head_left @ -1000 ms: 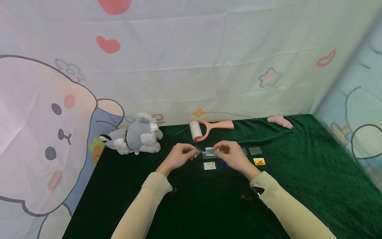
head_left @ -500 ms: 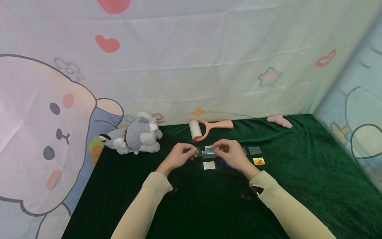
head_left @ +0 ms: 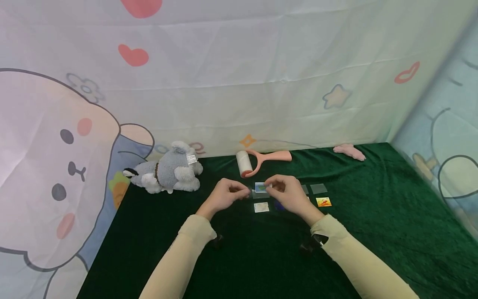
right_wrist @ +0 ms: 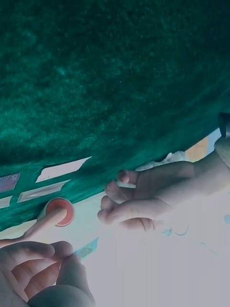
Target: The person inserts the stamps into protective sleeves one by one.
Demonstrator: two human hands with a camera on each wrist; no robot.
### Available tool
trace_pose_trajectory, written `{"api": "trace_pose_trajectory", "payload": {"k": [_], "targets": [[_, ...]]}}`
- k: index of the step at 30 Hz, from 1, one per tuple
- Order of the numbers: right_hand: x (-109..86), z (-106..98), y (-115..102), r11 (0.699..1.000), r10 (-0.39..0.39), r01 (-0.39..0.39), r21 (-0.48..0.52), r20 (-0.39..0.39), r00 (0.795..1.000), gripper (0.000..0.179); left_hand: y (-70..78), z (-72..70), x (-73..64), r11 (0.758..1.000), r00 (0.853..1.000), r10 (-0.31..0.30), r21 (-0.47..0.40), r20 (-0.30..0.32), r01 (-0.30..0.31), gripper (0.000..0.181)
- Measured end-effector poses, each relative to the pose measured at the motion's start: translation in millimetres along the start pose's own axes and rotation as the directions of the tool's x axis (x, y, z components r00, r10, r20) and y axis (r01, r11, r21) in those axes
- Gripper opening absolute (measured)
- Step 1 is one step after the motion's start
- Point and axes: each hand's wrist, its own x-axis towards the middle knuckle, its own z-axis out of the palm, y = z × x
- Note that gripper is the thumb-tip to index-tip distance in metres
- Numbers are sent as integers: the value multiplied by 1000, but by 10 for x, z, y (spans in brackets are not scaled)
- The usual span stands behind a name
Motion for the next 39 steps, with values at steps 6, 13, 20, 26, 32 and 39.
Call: {"api": "trace_pose_trajectory", "payload": {"k": [6,13,20,26,32,39], "targets": [[-6,16,29,1000,-5,5,-12,-6,1000,12,11,1,-10,999,999,-31,12,-24,31,14],[-6,13,2,999,-43,44,8,-23,999,12,21,-1,-17,998,998,-53,11,-37,54,14],[-1,26,-24,997,-71,69,-37,-52,996,11,5,-7,-1,998,998,-61,6,-34,61,16],[5,53,-5,991,-100,94,-99,-60,993,11,8,1,1,997,997,-71,-13,-25,70,20],[-5,63,1,988,-104,97,-122,-52,993,10,16,11,-3,998,998,-58,-6,-14,58,20],[-15,58,-16,985,-103,97,-140,-33,994,11,30,10,1,998,998,-69,-3,-14,69,19]]}}
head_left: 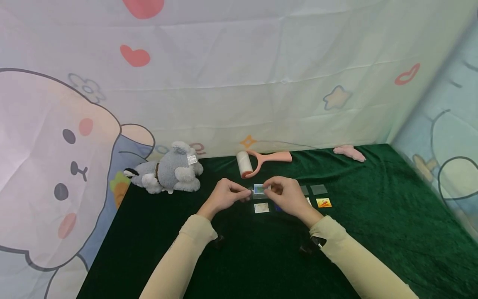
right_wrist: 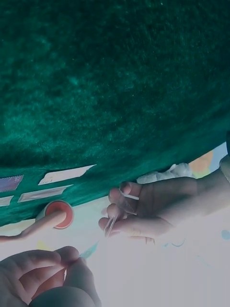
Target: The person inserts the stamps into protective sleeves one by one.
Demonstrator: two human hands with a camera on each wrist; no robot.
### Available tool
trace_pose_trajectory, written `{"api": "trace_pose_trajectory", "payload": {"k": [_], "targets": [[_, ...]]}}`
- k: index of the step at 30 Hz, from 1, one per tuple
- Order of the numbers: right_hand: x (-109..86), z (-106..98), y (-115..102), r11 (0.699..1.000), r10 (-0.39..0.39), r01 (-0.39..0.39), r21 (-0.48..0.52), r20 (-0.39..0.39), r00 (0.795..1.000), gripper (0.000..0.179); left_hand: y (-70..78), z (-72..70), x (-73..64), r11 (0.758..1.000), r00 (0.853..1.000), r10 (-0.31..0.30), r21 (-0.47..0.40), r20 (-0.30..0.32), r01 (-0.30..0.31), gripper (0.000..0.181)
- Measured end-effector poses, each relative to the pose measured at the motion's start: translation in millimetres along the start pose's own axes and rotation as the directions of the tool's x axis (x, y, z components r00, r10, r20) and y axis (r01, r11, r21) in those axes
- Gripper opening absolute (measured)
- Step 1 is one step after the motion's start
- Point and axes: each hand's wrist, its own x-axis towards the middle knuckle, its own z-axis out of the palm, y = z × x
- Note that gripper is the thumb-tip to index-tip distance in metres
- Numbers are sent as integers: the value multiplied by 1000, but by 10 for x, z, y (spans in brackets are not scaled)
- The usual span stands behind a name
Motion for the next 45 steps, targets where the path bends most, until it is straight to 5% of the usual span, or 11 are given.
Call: {"api": "trace_pose_trajectory", "payload": {"k": [31,45], "targets": [[-9,-53,37,998,-58,58,5,70,996,12,32,10,12,1000,998,2,8,58,-3,18],[-7,-63,60,997,-22,16,76,84,996,12,51,7,5,1000,996,13,-22,90,-11,20]]}}
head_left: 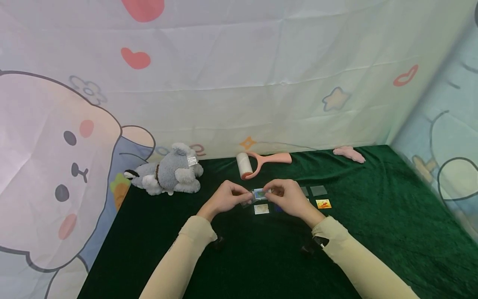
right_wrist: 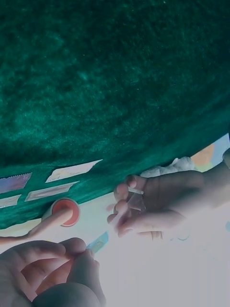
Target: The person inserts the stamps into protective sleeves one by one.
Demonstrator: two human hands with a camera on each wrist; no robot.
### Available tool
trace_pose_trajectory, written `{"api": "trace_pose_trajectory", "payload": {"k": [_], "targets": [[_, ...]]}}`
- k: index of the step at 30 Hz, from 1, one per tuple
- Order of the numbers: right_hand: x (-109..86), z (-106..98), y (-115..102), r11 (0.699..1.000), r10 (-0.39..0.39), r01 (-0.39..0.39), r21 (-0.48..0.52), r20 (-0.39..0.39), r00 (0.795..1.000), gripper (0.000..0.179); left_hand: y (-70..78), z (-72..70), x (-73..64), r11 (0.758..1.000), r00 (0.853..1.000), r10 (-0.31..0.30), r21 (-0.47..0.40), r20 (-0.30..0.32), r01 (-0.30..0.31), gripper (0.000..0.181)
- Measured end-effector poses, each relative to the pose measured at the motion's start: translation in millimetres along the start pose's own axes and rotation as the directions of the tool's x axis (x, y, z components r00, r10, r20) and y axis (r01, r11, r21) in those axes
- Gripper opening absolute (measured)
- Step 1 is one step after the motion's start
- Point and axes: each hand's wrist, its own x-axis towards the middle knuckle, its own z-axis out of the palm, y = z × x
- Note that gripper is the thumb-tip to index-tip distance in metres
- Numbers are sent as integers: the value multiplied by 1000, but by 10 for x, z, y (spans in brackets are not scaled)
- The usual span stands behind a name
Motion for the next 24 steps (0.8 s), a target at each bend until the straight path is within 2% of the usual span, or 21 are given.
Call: {"api": "trace_pose_trajectory", "payload": {"k": [14,19,24], "targets": [[1,5,1,999,31,-32,22,45,998,11,9,-11,10,999,1000,16,-31,24,-15,21],[-11,4,-16,999,24,-26,28,56,998,14,24,8,5,999,999,49,-9,22,-49,20],[-9,3,-7,1000,9,-11,28,62,998,18,70,21,-7,995,995,97,14,-4,-97,18]]}}
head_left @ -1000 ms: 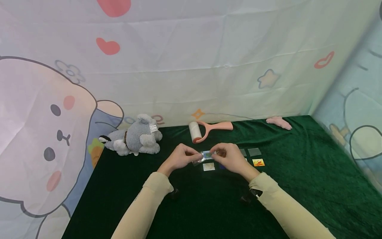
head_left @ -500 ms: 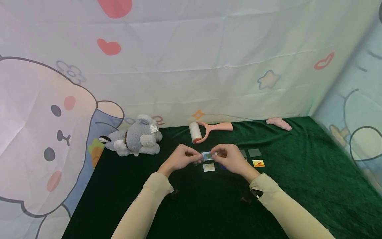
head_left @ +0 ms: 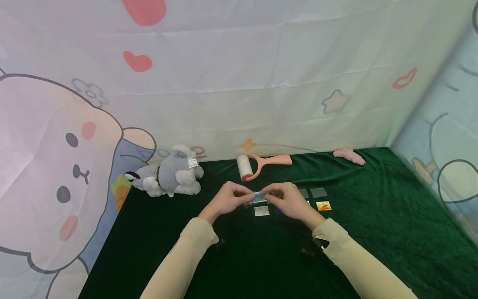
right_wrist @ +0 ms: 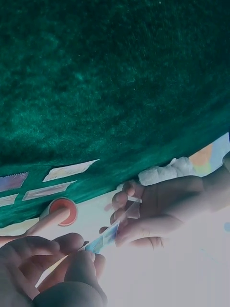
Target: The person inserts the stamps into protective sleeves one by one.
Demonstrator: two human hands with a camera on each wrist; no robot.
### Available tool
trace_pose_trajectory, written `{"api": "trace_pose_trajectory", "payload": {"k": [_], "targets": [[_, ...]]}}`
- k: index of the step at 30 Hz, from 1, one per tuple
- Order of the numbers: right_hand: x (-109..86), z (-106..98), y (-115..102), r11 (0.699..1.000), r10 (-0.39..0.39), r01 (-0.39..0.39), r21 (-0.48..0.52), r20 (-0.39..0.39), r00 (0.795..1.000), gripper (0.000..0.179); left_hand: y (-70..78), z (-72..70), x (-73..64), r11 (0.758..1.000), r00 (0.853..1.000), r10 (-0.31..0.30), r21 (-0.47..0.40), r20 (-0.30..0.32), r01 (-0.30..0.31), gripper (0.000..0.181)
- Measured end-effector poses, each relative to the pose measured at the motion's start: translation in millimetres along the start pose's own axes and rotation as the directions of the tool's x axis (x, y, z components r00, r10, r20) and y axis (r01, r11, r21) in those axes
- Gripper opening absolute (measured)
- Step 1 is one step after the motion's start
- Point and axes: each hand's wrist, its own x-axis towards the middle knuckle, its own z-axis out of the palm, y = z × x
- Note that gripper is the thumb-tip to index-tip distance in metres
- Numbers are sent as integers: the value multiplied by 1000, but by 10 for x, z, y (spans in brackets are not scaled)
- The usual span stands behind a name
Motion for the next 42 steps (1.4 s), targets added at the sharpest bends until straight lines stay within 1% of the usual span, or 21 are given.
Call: {"api": "trace_pose_trajectory", "payload": {"k": [5,8,14,17,20,27,30,35,39,42], "targets": [[10,5,13,1000,-5,4,8,12,1000,19,33,21,-5,998,998,42,44,-56,-40,16],[15,9,10,1000,-3,3,17,6,1000,18,49,44,0,995,994,68,80,-83,-62,16],[14,19,15,999,16,-15,34,-15,1000,15,45,68,5,988,988,108,119,-107,-95,17],[14,16,14,999,18,-18,33,-11,1000,15,50,71,5,986,987,123,129,-99,-109,19],[15,14,15,1000,15,-15,26,-2,1000,15,73,77,-1,984,988,123,140,-88,-110,22],[19,16,23,999,22,-22,40,3,1000,16,112,81,-17,980,992,107,175,-65,-94,26],[19,16,25,998,28,-28,57,3,1000,15,112,81,-19,977,994,104,193,-46,-93,32],[18,9,20,997,30,-30,70,2,1000,15,133,83,-29,961,997,80,268,-13,-73,46],[16,4,27,996,40,-40,79,3,999,14,144,93,-35,942,998,64,332,-8,-57,48],[15,4,36,995,49,-49,82,2,999,14,146,100,-39,939,998,64,338,-12,-57,48]]}}
